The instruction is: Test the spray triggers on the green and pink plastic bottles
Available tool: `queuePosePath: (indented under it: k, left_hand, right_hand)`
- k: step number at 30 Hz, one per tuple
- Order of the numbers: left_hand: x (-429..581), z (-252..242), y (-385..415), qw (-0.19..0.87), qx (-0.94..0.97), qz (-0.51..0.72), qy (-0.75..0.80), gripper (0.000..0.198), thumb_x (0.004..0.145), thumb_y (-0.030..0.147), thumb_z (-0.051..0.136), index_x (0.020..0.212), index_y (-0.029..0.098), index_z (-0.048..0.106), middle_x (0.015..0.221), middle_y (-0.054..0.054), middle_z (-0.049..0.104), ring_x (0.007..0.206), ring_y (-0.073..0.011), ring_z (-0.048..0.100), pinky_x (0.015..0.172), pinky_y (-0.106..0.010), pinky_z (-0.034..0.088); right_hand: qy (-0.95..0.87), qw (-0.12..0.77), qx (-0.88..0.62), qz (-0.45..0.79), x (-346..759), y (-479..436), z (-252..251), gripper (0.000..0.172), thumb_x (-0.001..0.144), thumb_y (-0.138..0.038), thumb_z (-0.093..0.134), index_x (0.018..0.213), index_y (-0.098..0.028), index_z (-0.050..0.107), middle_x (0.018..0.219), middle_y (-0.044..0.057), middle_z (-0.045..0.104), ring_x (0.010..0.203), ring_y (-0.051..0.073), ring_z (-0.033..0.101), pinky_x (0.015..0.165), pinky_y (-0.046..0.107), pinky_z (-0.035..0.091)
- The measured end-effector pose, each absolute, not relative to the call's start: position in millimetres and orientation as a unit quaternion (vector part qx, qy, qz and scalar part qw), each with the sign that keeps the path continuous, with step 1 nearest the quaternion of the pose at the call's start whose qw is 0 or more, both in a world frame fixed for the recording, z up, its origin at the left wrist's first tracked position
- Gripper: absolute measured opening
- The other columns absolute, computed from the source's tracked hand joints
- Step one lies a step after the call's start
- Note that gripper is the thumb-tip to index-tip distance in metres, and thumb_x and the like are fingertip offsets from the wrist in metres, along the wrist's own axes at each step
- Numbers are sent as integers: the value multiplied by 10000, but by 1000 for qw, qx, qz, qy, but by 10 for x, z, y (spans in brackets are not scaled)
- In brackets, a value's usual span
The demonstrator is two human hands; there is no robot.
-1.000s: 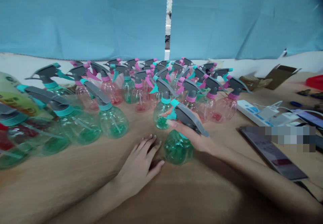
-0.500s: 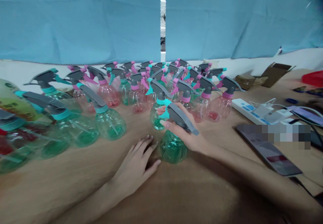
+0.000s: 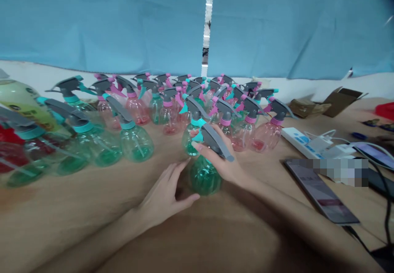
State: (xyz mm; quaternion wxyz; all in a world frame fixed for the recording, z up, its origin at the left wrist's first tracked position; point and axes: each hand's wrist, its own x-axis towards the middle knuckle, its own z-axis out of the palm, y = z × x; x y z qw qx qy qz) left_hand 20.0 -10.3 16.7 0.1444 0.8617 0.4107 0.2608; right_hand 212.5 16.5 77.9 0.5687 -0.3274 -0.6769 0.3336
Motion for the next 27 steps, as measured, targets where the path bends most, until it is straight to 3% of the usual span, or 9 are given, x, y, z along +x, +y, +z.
queuePosePath:
  k: [6,12,19,23,27]
  left_hand:
    - [348,190,-213,142,832,342,413,771,794,427,676,1400,229,242,1360,-153,411,1282,-327,414,1034,-528,373]
    - [328,298,-172,106,812,391,420,713,791,434,683,1357,212,310,1332,-149,461,1261,-333,432,1015,-526,384]
    - [60,340,-94,64,782,397,476,627,805,404,668,1315,214,358,1277,-120,529,1202,-321,501,958,-499,425]
    - [-90,356,-24,61,769,406,489,573,806,327,646,1296,219,371,1273,-111,546,1184,-307,521,953,-507,422]
    - [-194,306,18,68,771,402,489,616,827,396,647,1332,234,334,1298,-126,519,1210,-319,496,972,-528,403]
  right_hand:
    - [-689,567,-329,311,2051,138,821,204,815,-402,635,861,-233,532,677,-56,516,612,123,488,611,300,425]
    - [-704,576,-332,250,1762,186,802,242,782,-424,672,817,-223,541,794,-11,573,721,151,554,689,326,459]
    - [-742,546,-345,180,1509,205,812,318,755,-461,699,925,-210,599,966,70,640,981,235,594,854,402,479]
    - [-760,478,-396,192,1466,152,714,393,783,-437,675,1097,-225,571,1045,80,632,988,250,593,857,432,482]
    - [-750,463,-431,194,1395,202,708,513,772,-409,690,1203,-191,517,1086,114,631,1013,276,596,874,444,474]
